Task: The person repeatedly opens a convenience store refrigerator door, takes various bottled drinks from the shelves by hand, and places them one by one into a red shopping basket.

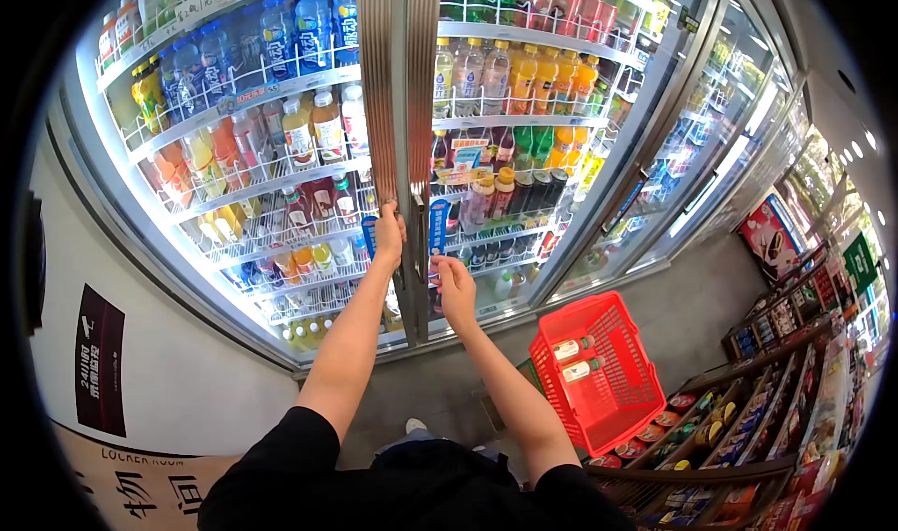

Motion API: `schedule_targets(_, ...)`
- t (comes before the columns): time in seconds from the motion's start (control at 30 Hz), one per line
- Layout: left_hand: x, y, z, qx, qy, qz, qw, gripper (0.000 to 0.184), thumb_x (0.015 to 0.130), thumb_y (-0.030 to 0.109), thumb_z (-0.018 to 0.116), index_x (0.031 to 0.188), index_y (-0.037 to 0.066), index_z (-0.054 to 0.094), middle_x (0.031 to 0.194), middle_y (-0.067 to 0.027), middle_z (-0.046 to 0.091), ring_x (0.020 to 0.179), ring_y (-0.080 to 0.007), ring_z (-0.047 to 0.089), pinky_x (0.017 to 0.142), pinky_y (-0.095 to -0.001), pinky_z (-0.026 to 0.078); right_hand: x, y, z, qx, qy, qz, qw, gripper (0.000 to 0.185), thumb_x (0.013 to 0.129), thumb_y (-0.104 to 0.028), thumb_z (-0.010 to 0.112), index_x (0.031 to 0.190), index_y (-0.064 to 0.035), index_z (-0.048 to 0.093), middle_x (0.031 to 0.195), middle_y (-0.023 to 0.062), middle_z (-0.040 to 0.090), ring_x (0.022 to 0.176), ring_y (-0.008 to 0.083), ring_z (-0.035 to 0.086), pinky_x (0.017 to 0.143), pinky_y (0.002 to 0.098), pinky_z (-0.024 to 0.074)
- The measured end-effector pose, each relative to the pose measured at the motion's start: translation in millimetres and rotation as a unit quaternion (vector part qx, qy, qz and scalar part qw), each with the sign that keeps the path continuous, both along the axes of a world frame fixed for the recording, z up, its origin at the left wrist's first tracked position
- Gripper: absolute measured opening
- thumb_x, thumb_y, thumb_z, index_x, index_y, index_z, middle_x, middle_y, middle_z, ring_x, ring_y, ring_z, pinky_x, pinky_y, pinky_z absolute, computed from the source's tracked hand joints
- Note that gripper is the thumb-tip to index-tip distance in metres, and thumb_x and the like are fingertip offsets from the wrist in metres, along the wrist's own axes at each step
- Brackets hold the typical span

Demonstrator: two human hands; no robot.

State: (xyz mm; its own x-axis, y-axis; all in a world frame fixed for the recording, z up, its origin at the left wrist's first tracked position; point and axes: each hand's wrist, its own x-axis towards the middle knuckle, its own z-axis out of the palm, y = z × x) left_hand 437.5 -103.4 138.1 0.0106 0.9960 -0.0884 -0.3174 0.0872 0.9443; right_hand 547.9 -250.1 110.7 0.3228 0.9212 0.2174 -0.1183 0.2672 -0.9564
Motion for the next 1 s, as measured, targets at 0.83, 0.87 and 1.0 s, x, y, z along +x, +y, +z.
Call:
schedule_targets(0.83,-25.1,-332.2,2.0,0.037,0.014,0.301,0.953,0.032,0.093,0.036,0.062,0.098,0.005,0.055,0.086,-0.0036,0.053,0.077,-0.0164,0.054,0.077,-0.0298,0.043,16.4,-146.8,25.1,0.007,0.062,0.206,0.977,0.04,0.102,-0.032,0.045,0.12,0.0011,0.06,0.113,0.0119,0.064,0.103,0.0189,0.063,0.086,0.0317,0.0501)
schedule_targets(0.87,-20.9,-341.1,-1.0,0.036,0.012,0.301,0.953,0.032,0.093,0.036,0.062,0.098,0.005,0.055,0.086,-0.0036,0.053,0.077,-0.0164,0.054,0.077,-0.0298,0.043,18.7,-148.4,26.3,0.006,0.06,0.206,0.977,0.04,0.102,-0.032,0.045,0.12,0.0011,0.06,0.113,0.0119,0.064,0.103,0.0189,0.063,0.086,0.0317,0.0501)
schedule_targets(1.0,-9.2,-397.1,10.5,0.231,0.24,0.524,0.784,0.027,0.092,0.02,0.063,0.107,0.001,0.051,0.107,-0.012,0.05,0.106,-0.0224,0.047,0.095,-0.0374,0.037,8.5,-160.4,28.1,0.001,0.049,0.234,0.971,0.042,0.102,-0.034,0.043,0.121,-0.0004,0.059,0.115,0.0119,0.064,0.103,0.0196,0.062,0.087,0.0328,0.0497)
